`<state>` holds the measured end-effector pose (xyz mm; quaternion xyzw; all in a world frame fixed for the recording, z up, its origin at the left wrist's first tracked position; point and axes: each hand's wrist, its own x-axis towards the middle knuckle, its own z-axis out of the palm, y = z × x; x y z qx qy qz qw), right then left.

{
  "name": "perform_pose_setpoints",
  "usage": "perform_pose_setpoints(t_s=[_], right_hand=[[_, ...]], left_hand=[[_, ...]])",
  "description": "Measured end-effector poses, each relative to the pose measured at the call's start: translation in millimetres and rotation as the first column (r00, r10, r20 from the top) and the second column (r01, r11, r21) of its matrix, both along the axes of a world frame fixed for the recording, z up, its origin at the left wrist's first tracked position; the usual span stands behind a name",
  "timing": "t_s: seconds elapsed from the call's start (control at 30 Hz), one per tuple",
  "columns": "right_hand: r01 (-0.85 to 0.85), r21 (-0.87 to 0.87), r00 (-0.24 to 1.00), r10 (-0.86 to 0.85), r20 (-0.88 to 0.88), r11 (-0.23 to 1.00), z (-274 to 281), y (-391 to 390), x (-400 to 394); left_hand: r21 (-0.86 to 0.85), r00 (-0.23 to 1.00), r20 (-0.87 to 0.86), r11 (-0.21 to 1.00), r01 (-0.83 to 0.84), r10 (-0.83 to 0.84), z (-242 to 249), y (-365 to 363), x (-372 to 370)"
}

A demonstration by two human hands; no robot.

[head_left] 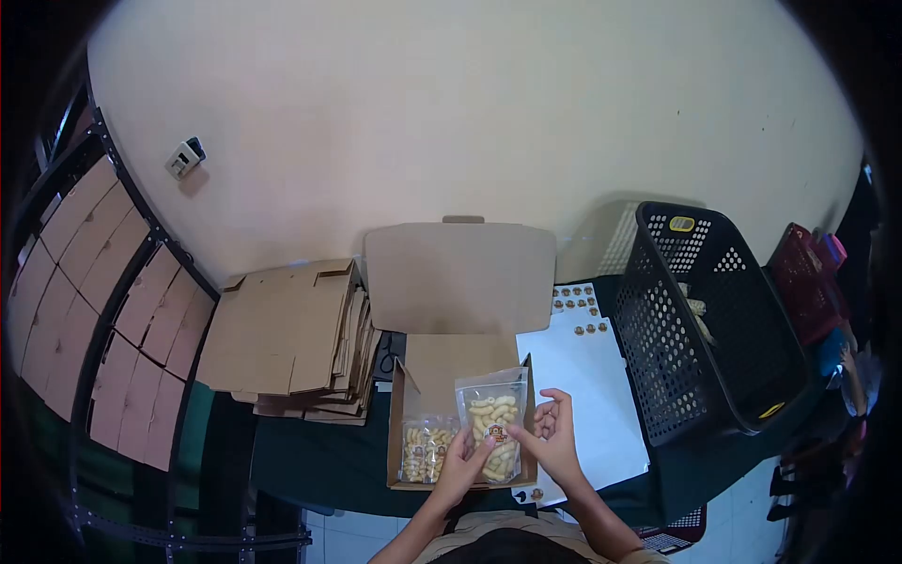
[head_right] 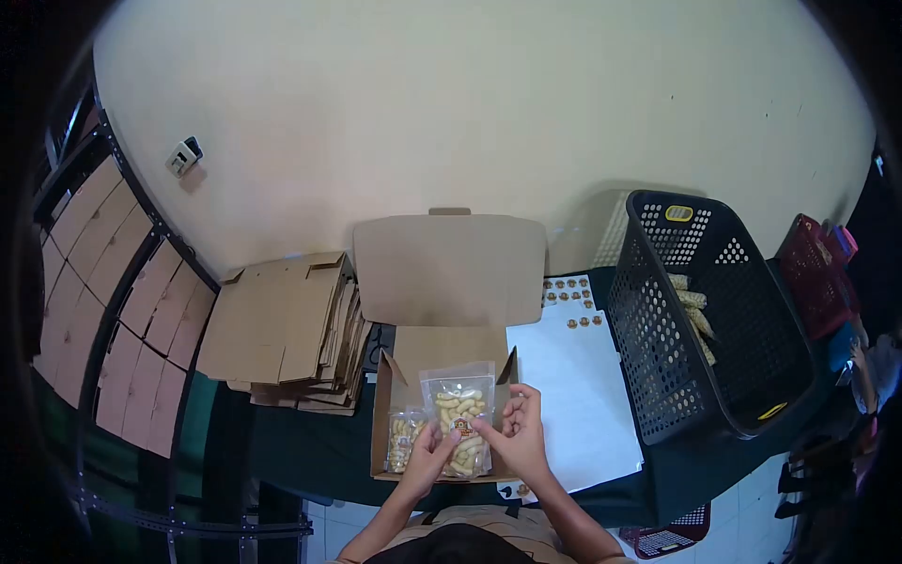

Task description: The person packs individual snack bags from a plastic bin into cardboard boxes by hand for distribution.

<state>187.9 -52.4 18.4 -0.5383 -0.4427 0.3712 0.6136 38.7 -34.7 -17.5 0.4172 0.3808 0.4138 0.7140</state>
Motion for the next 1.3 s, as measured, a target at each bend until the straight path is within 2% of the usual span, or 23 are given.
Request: perform_pose_setpoints(t_s=[0.07, 0.1, 0.13, 0.17, 0.27, 0.33, 0.4, 0.53, 0.6, 0.63, 0.67, 0.73, 0.87, 0.93, 1.03, 1.1, 1.17, 1.2, 1.23, 1.27, 1.3], right_hand=[[-0.014, -0.047, 0.999, 0.011, -0.045, 0.999, -2.0, -1.0, 0.2], [-0.102, -0.056, 0.993, 0.098, -0.063, 0.993, -6.6, -0.1, -0.9], [-0.190, -0.064, 0.979, 0.184, -0.082, 0.980, -12.7, 1.2, -1.4], [-0.262, -0.096, 0.941, 0.232, -0.247, 0.960, -24.2, 0.6, -1.8], [-0.266, -0.078, 0.918, 0.228, -0.324, 0.961, -14.0, -1.5, -6.9], [-0.261, -0.075, 0.923, 0.226, -0.311, 0.963, -17.8, -1.6, -10.0], [-0.232, -0.068, 0.930, 0.201, -0.307, 0.970, -25.2, -2.0, -14.5], [-0.251, -0.082, 0.934, 0.219, -0.281, 0.964, -29.6, -2.6, -19.7], [-0.242, -0.093, 0.956, 0.221, -0.193, 0.966, -36.1, -0.9, -21.0], [-0.271, -0.079, 0.936, 0.243, -0.257, 0.959, -24.3, -1.0, -21.7], [-0.272, -0.079, 0.935, 0.245, -0.256, 0.959, -27.2, 0.4, -20.3], [-0.333, -0.077, 0.920, 0.305, -0.246, 0.940, -34.6, 3.5, -13.0], [-0.349, -0.092, 0.910, 0.314, -0.270, 0.933, -17.3, 7.2, -17.2], [-0.360, -0.089, 0.909, 0.328, -0.257, 0.929, -25.7, 9.4, -18.1], [-0.317, -0.085, 0.922, 0.286, -0.262, 0.945, -29.9, 10.2, -24.3], [-0.225, -0.096, 0.969, 0.212, -0.130, 0.970, -32.0, 9.4, -28.7], [-0.189, -0.077, 0.976, 0.179, -0.126, 0.979, -30.3, 11.1, -31.4], [-0.156, -0.059, 0.981, 0.148, -0.124, 0.986, -28.7, 11.8, -32.7], [-0.153, -0.059, 0.982, 0.145, -0.122, 0.987, -24.2, 12.3, -34.7], [-0.149, -0.049, 0.973, 0.138, -0.183, 0.988, -17.6, 12.9, -36.9], [-0.146, -0.039, 0.961, 0.133, -0.244, 0.988, -14.1, 13.6, -37.5]], left_hand=[[0.004, 0.999, 0.017, 0.999, 0.036, -0.036, 2.2, -0.2, -1.3], [0.004, 0.998, -0.061, 1.000, 0.031, -0.031, 10.3, -1.5, -1.4], [0.002, 0.998, -0.058, 0.999, 0.036, -0.036, 10.8, -2.3, -1.8], [-0.011, 0.998, -0.022, 0.999, 0.051, -0.052, 11.0, -2.2, -1.9], [-0.016, 0.996, 0.038, 0.997, 0.081, -0.080, 10.2, -1.2, -4.9], [-0.012, 0.994, 0.057, 0.996, 0.093, -0.093, 4.5, -1.5, -8.2], [0.083, 0.998, 0.007, 0.994, 0.066, -0.067, -2.1, 0.4, -10.3], [0.065, 0.999, 0.022, 0.998, 0.027, -0.029, 8.4, 4.0, -15.2], [0.087, 0.923, -0.379, 0.990, 0.107, -0.066, 1.6, 9.9, -22.0], [0.092, 0.974, -0.221, 0.994, 0.067, -0.045, 0.1, 9.9, -21.9], [0.093, 0.974, -0.221, 0.994, 0.065, -0.043, 0.1, 10.0, -21.8], [0.100, 0.998, 0.017, 0.994, 0.053, -0.055, 10.9, 10.1, -21.6], [0.117, 0.994, 0.001, 0.987, 0.110, -0.111, 3.3, 16.2, -31.2], [0.098, 0.992, -0.029, 0.987, 0.124, -0.122, 8.9, 17.2, -34.2], [0.176, 0.995, -0.093, 0.983, 0.058, -0.042, 8.8, 18.2, -27.6], [0.212, 0.993, -0.118, 0.977, 0.018, 0.007, 9.4, 18.7, -26.2], [0.171, 0.962, -0.272, 0.985, 0.031, 0.017, 16.3, 21.2, -25.0], [0.173, 0.962, -0.271, 0.984, 0.034, 0.014, 14.7, 22.6, -23.1], [0.233, 0.984, -0.173, 0.972, -0.001, 0.042, 10.8, 23.8, -20.2], [0.289, 0.995, -0.071, 0.957, -0.043, 0.066, 7.0, 24.6, -18.4], [0.290, 0.995, -0.070, 0.956, -0.042, 0.065, 4.3, 25.1, -19.7]])
